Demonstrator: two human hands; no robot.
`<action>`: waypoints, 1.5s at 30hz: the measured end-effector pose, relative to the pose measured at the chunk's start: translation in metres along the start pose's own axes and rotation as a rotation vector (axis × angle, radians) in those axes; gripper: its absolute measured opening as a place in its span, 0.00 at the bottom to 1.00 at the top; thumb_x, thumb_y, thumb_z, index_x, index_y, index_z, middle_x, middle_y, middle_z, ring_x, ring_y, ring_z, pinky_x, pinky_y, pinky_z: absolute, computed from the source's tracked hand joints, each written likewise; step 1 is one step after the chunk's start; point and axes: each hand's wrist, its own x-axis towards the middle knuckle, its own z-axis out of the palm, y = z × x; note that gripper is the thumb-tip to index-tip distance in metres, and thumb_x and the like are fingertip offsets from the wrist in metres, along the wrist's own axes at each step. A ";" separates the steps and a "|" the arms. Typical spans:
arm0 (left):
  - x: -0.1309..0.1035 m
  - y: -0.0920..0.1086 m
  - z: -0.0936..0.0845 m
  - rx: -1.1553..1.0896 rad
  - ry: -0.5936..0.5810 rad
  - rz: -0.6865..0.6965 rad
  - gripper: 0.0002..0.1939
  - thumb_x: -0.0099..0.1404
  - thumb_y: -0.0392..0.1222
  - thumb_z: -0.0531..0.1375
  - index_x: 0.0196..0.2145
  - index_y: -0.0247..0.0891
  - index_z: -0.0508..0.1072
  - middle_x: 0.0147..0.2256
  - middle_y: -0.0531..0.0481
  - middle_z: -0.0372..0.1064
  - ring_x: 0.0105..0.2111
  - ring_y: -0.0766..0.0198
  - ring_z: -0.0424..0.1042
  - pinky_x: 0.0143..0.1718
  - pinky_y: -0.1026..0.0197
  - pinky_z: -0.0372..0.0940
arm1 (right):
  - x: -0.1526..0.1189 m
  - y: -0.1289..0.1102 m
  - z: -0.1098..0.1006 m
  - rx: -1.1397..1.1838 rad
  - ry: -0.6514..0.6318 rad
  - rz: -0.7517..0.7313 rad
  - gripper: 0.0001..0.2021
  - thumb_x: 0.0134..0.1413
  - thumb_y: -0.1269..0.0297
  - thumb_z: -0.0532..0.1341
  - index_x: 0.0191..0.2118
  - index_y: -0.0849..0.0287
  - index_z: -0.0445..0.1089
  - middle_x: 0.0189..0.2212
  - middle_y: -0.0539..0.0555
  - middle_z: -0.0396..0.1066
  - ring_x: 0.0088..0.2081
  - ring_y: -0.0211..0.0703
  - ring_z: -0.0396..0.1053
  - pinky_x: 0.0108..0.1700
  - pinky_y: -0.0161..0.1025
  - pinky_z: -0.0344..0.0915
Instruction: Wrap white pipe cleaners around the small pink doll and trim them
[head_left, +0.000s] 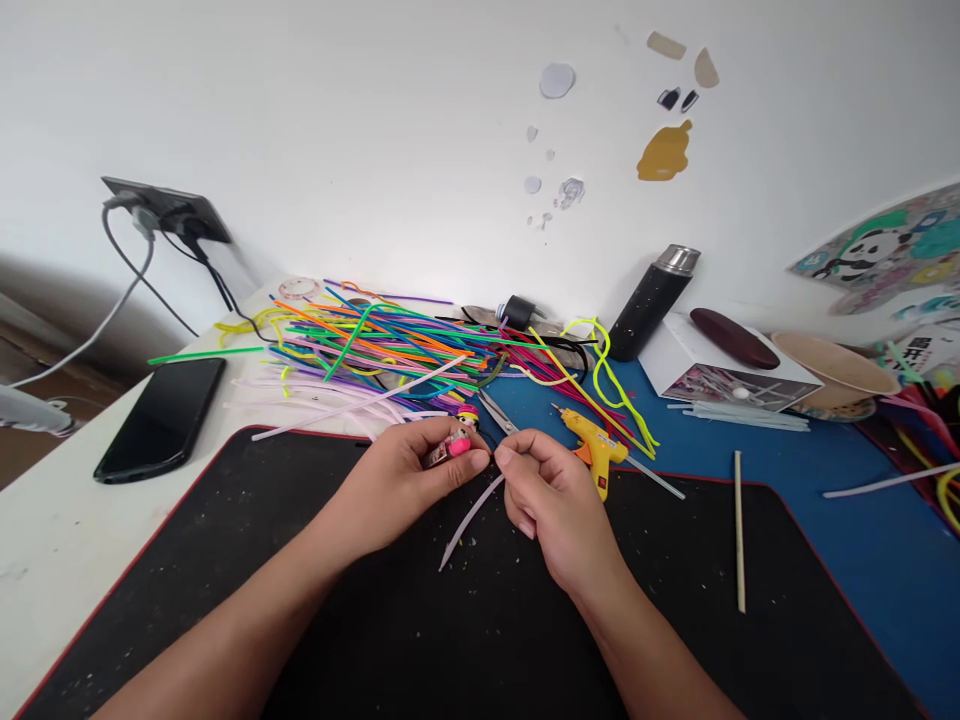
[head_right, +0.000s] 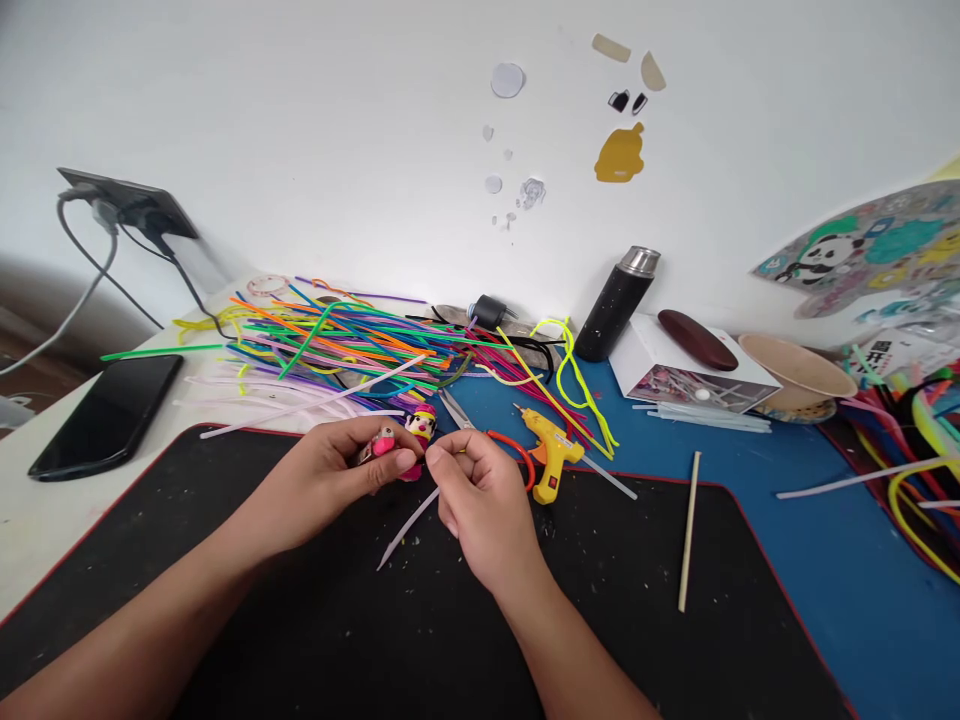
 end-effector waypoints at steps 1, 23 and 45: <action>0.001 0.000 -0.001 -0.020 -0.018 -0.024 0.15 0.68 0.53 0.66 0.36 0.37 0.80 0.30 0.53 0.72 0.31 0.63 0.66 0.35 0.63 0.62 | 0.000 -0.001 0.001 -0.011 -0.007 0.001 0.17 0.61 0.49 0.70 0.35 0.57 0.71 0.14 0.37 0.52 0.14 0.30 0.49 0.18 0.31 0.45; 0.003 -0.004 0.004 -0.516 0.104 -0.168 0.23 0.54 0.54 0.78 0.28 0.37 0.71 0.25 0.59 0.64 0.21 0.74 0.48 0.22 0.66 0.45 | -0.004 -0.003 0.008 0.000 -0.053 0.002 0.20 0.58 0.44 0.72 0.37 0.57 0.73 0.17 0.38 0.55 0.16 0.30 0.49 0.18 0.30 0.48; 0.003 -0.007 0.007 -0.508 0.038 -0.134 0.16 0.56 0.50 0.78 0.35 0.37 0.84 0.25 0.57 0.65 0.24 0.71 0.56 0.26 0.65 0.51 | -0.003 -0.007 0.006 0.011 -0.080 0.002 0.18 0.60 0.49 0.71 0.33 0.57 0.69 0.16 0.38 0.55 0.15 0.29 0.49 0.18 0.30 0.46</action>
